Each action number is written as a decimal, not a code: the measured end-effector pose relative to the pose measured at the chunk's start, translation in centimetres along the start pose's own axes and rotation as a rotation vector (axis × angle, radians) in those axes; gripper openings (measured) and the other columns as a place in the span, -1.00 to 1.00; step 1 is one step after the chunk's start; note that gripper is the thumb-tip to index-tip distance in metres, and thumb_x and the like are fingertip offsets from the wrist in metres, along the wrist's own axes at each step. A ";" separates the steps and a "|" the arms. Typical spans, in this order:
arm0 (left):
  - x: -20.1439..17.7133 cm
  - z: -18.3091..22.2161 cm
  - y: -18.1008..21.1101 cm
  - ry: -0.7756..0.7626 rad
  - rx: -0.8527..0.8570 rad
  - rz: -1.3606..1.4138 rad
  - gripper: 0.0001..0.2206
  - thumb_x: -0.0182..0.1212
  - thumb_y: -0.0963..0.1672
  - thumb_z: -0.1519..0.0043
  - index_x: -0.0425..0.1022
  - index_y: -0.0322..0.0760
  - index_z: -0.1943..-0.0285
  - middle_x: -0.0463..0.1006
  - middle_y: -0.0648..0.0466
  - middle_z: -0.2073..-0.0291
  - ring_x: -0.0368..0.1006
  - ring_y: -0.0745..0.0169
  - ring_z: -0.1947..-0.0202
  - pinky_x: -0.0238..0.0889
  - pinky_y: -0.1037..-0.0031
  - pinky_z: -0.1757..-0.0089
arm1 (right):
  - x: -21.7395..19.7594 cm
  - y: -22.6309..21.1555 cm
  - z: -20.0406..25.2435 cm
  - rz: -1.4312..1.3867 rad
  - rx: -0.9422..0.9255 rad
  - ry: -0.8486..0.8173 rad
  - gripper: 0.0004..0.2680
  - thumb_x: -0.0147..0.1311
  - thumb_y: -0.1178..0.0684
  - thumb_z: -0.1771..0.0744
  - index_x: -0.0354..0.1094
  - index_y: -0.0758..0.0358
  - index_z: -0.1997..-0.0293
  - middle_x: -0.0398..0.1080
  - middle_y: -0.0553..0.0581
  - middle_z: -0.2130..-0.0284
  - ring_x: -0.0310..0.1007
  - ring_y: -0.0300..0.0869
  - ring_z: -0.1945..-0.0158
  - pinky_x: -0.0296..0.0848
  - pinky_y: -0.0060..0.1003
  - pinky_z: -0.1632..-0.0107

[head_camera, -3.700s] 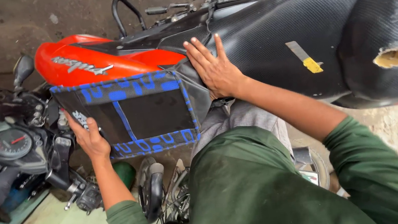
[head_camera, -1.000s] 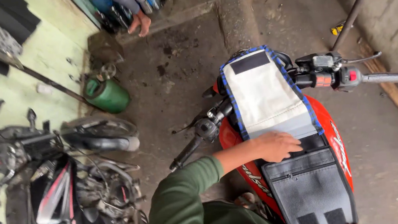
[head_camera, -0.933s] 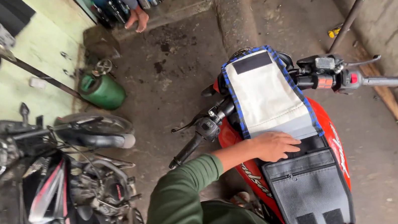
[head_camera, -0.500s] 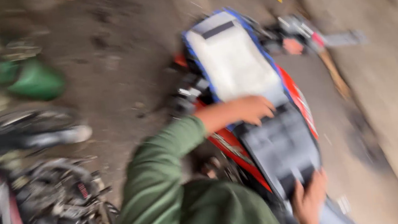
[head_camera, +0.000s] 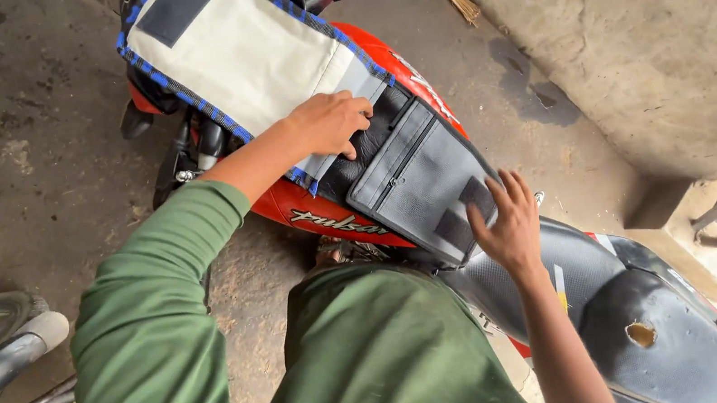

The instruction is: Installing and adjusting a protective tank bag and cover on a motorcycle.

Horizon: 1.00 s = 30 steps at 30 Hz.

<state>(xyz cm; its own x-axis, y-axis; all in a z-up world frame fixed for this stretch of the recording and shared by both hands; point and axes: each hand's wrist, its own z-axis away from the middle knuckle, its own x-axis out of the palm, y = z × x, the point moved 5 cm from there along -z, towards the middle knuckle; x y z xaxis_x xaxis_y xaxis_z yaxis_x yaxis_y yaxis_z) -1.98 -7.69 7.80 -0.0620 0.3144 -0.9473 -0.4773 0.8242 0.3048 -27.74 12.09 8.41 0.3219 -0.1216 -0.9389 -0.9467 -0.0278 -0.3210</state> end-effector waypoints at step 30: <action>-1.4 -1.7 -2.8 -0.093 -0.025 0.102 -0.60 0.56 -0.01 0.11 0.72 -0.06 0.06 0.51 0.21 -0.16 0.51 0.07 0.00 0.38 0.25 0.01 | 5.4 -11.4 -14.6 0.117 -0.272 -0.186 -0.54 0.33 -0.33 -0.16 0.53 0.12 -0.02 0.43 0.03 0.07 0.31 -0.05 -0.13 -0.11 0.42 -0.32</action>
<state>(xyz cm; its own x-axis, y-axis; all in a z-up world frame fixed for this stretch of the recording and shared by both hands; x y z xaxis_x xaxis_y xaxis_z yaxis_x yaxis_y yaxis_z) -2.01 -11.29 8.14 -0.0306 0.4394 -0.8978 -0.4948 0.7737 0.3956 -15.35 -2.70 8.78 0.1837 0.0428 -0.9821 -0.9380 -0.2911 -0.1881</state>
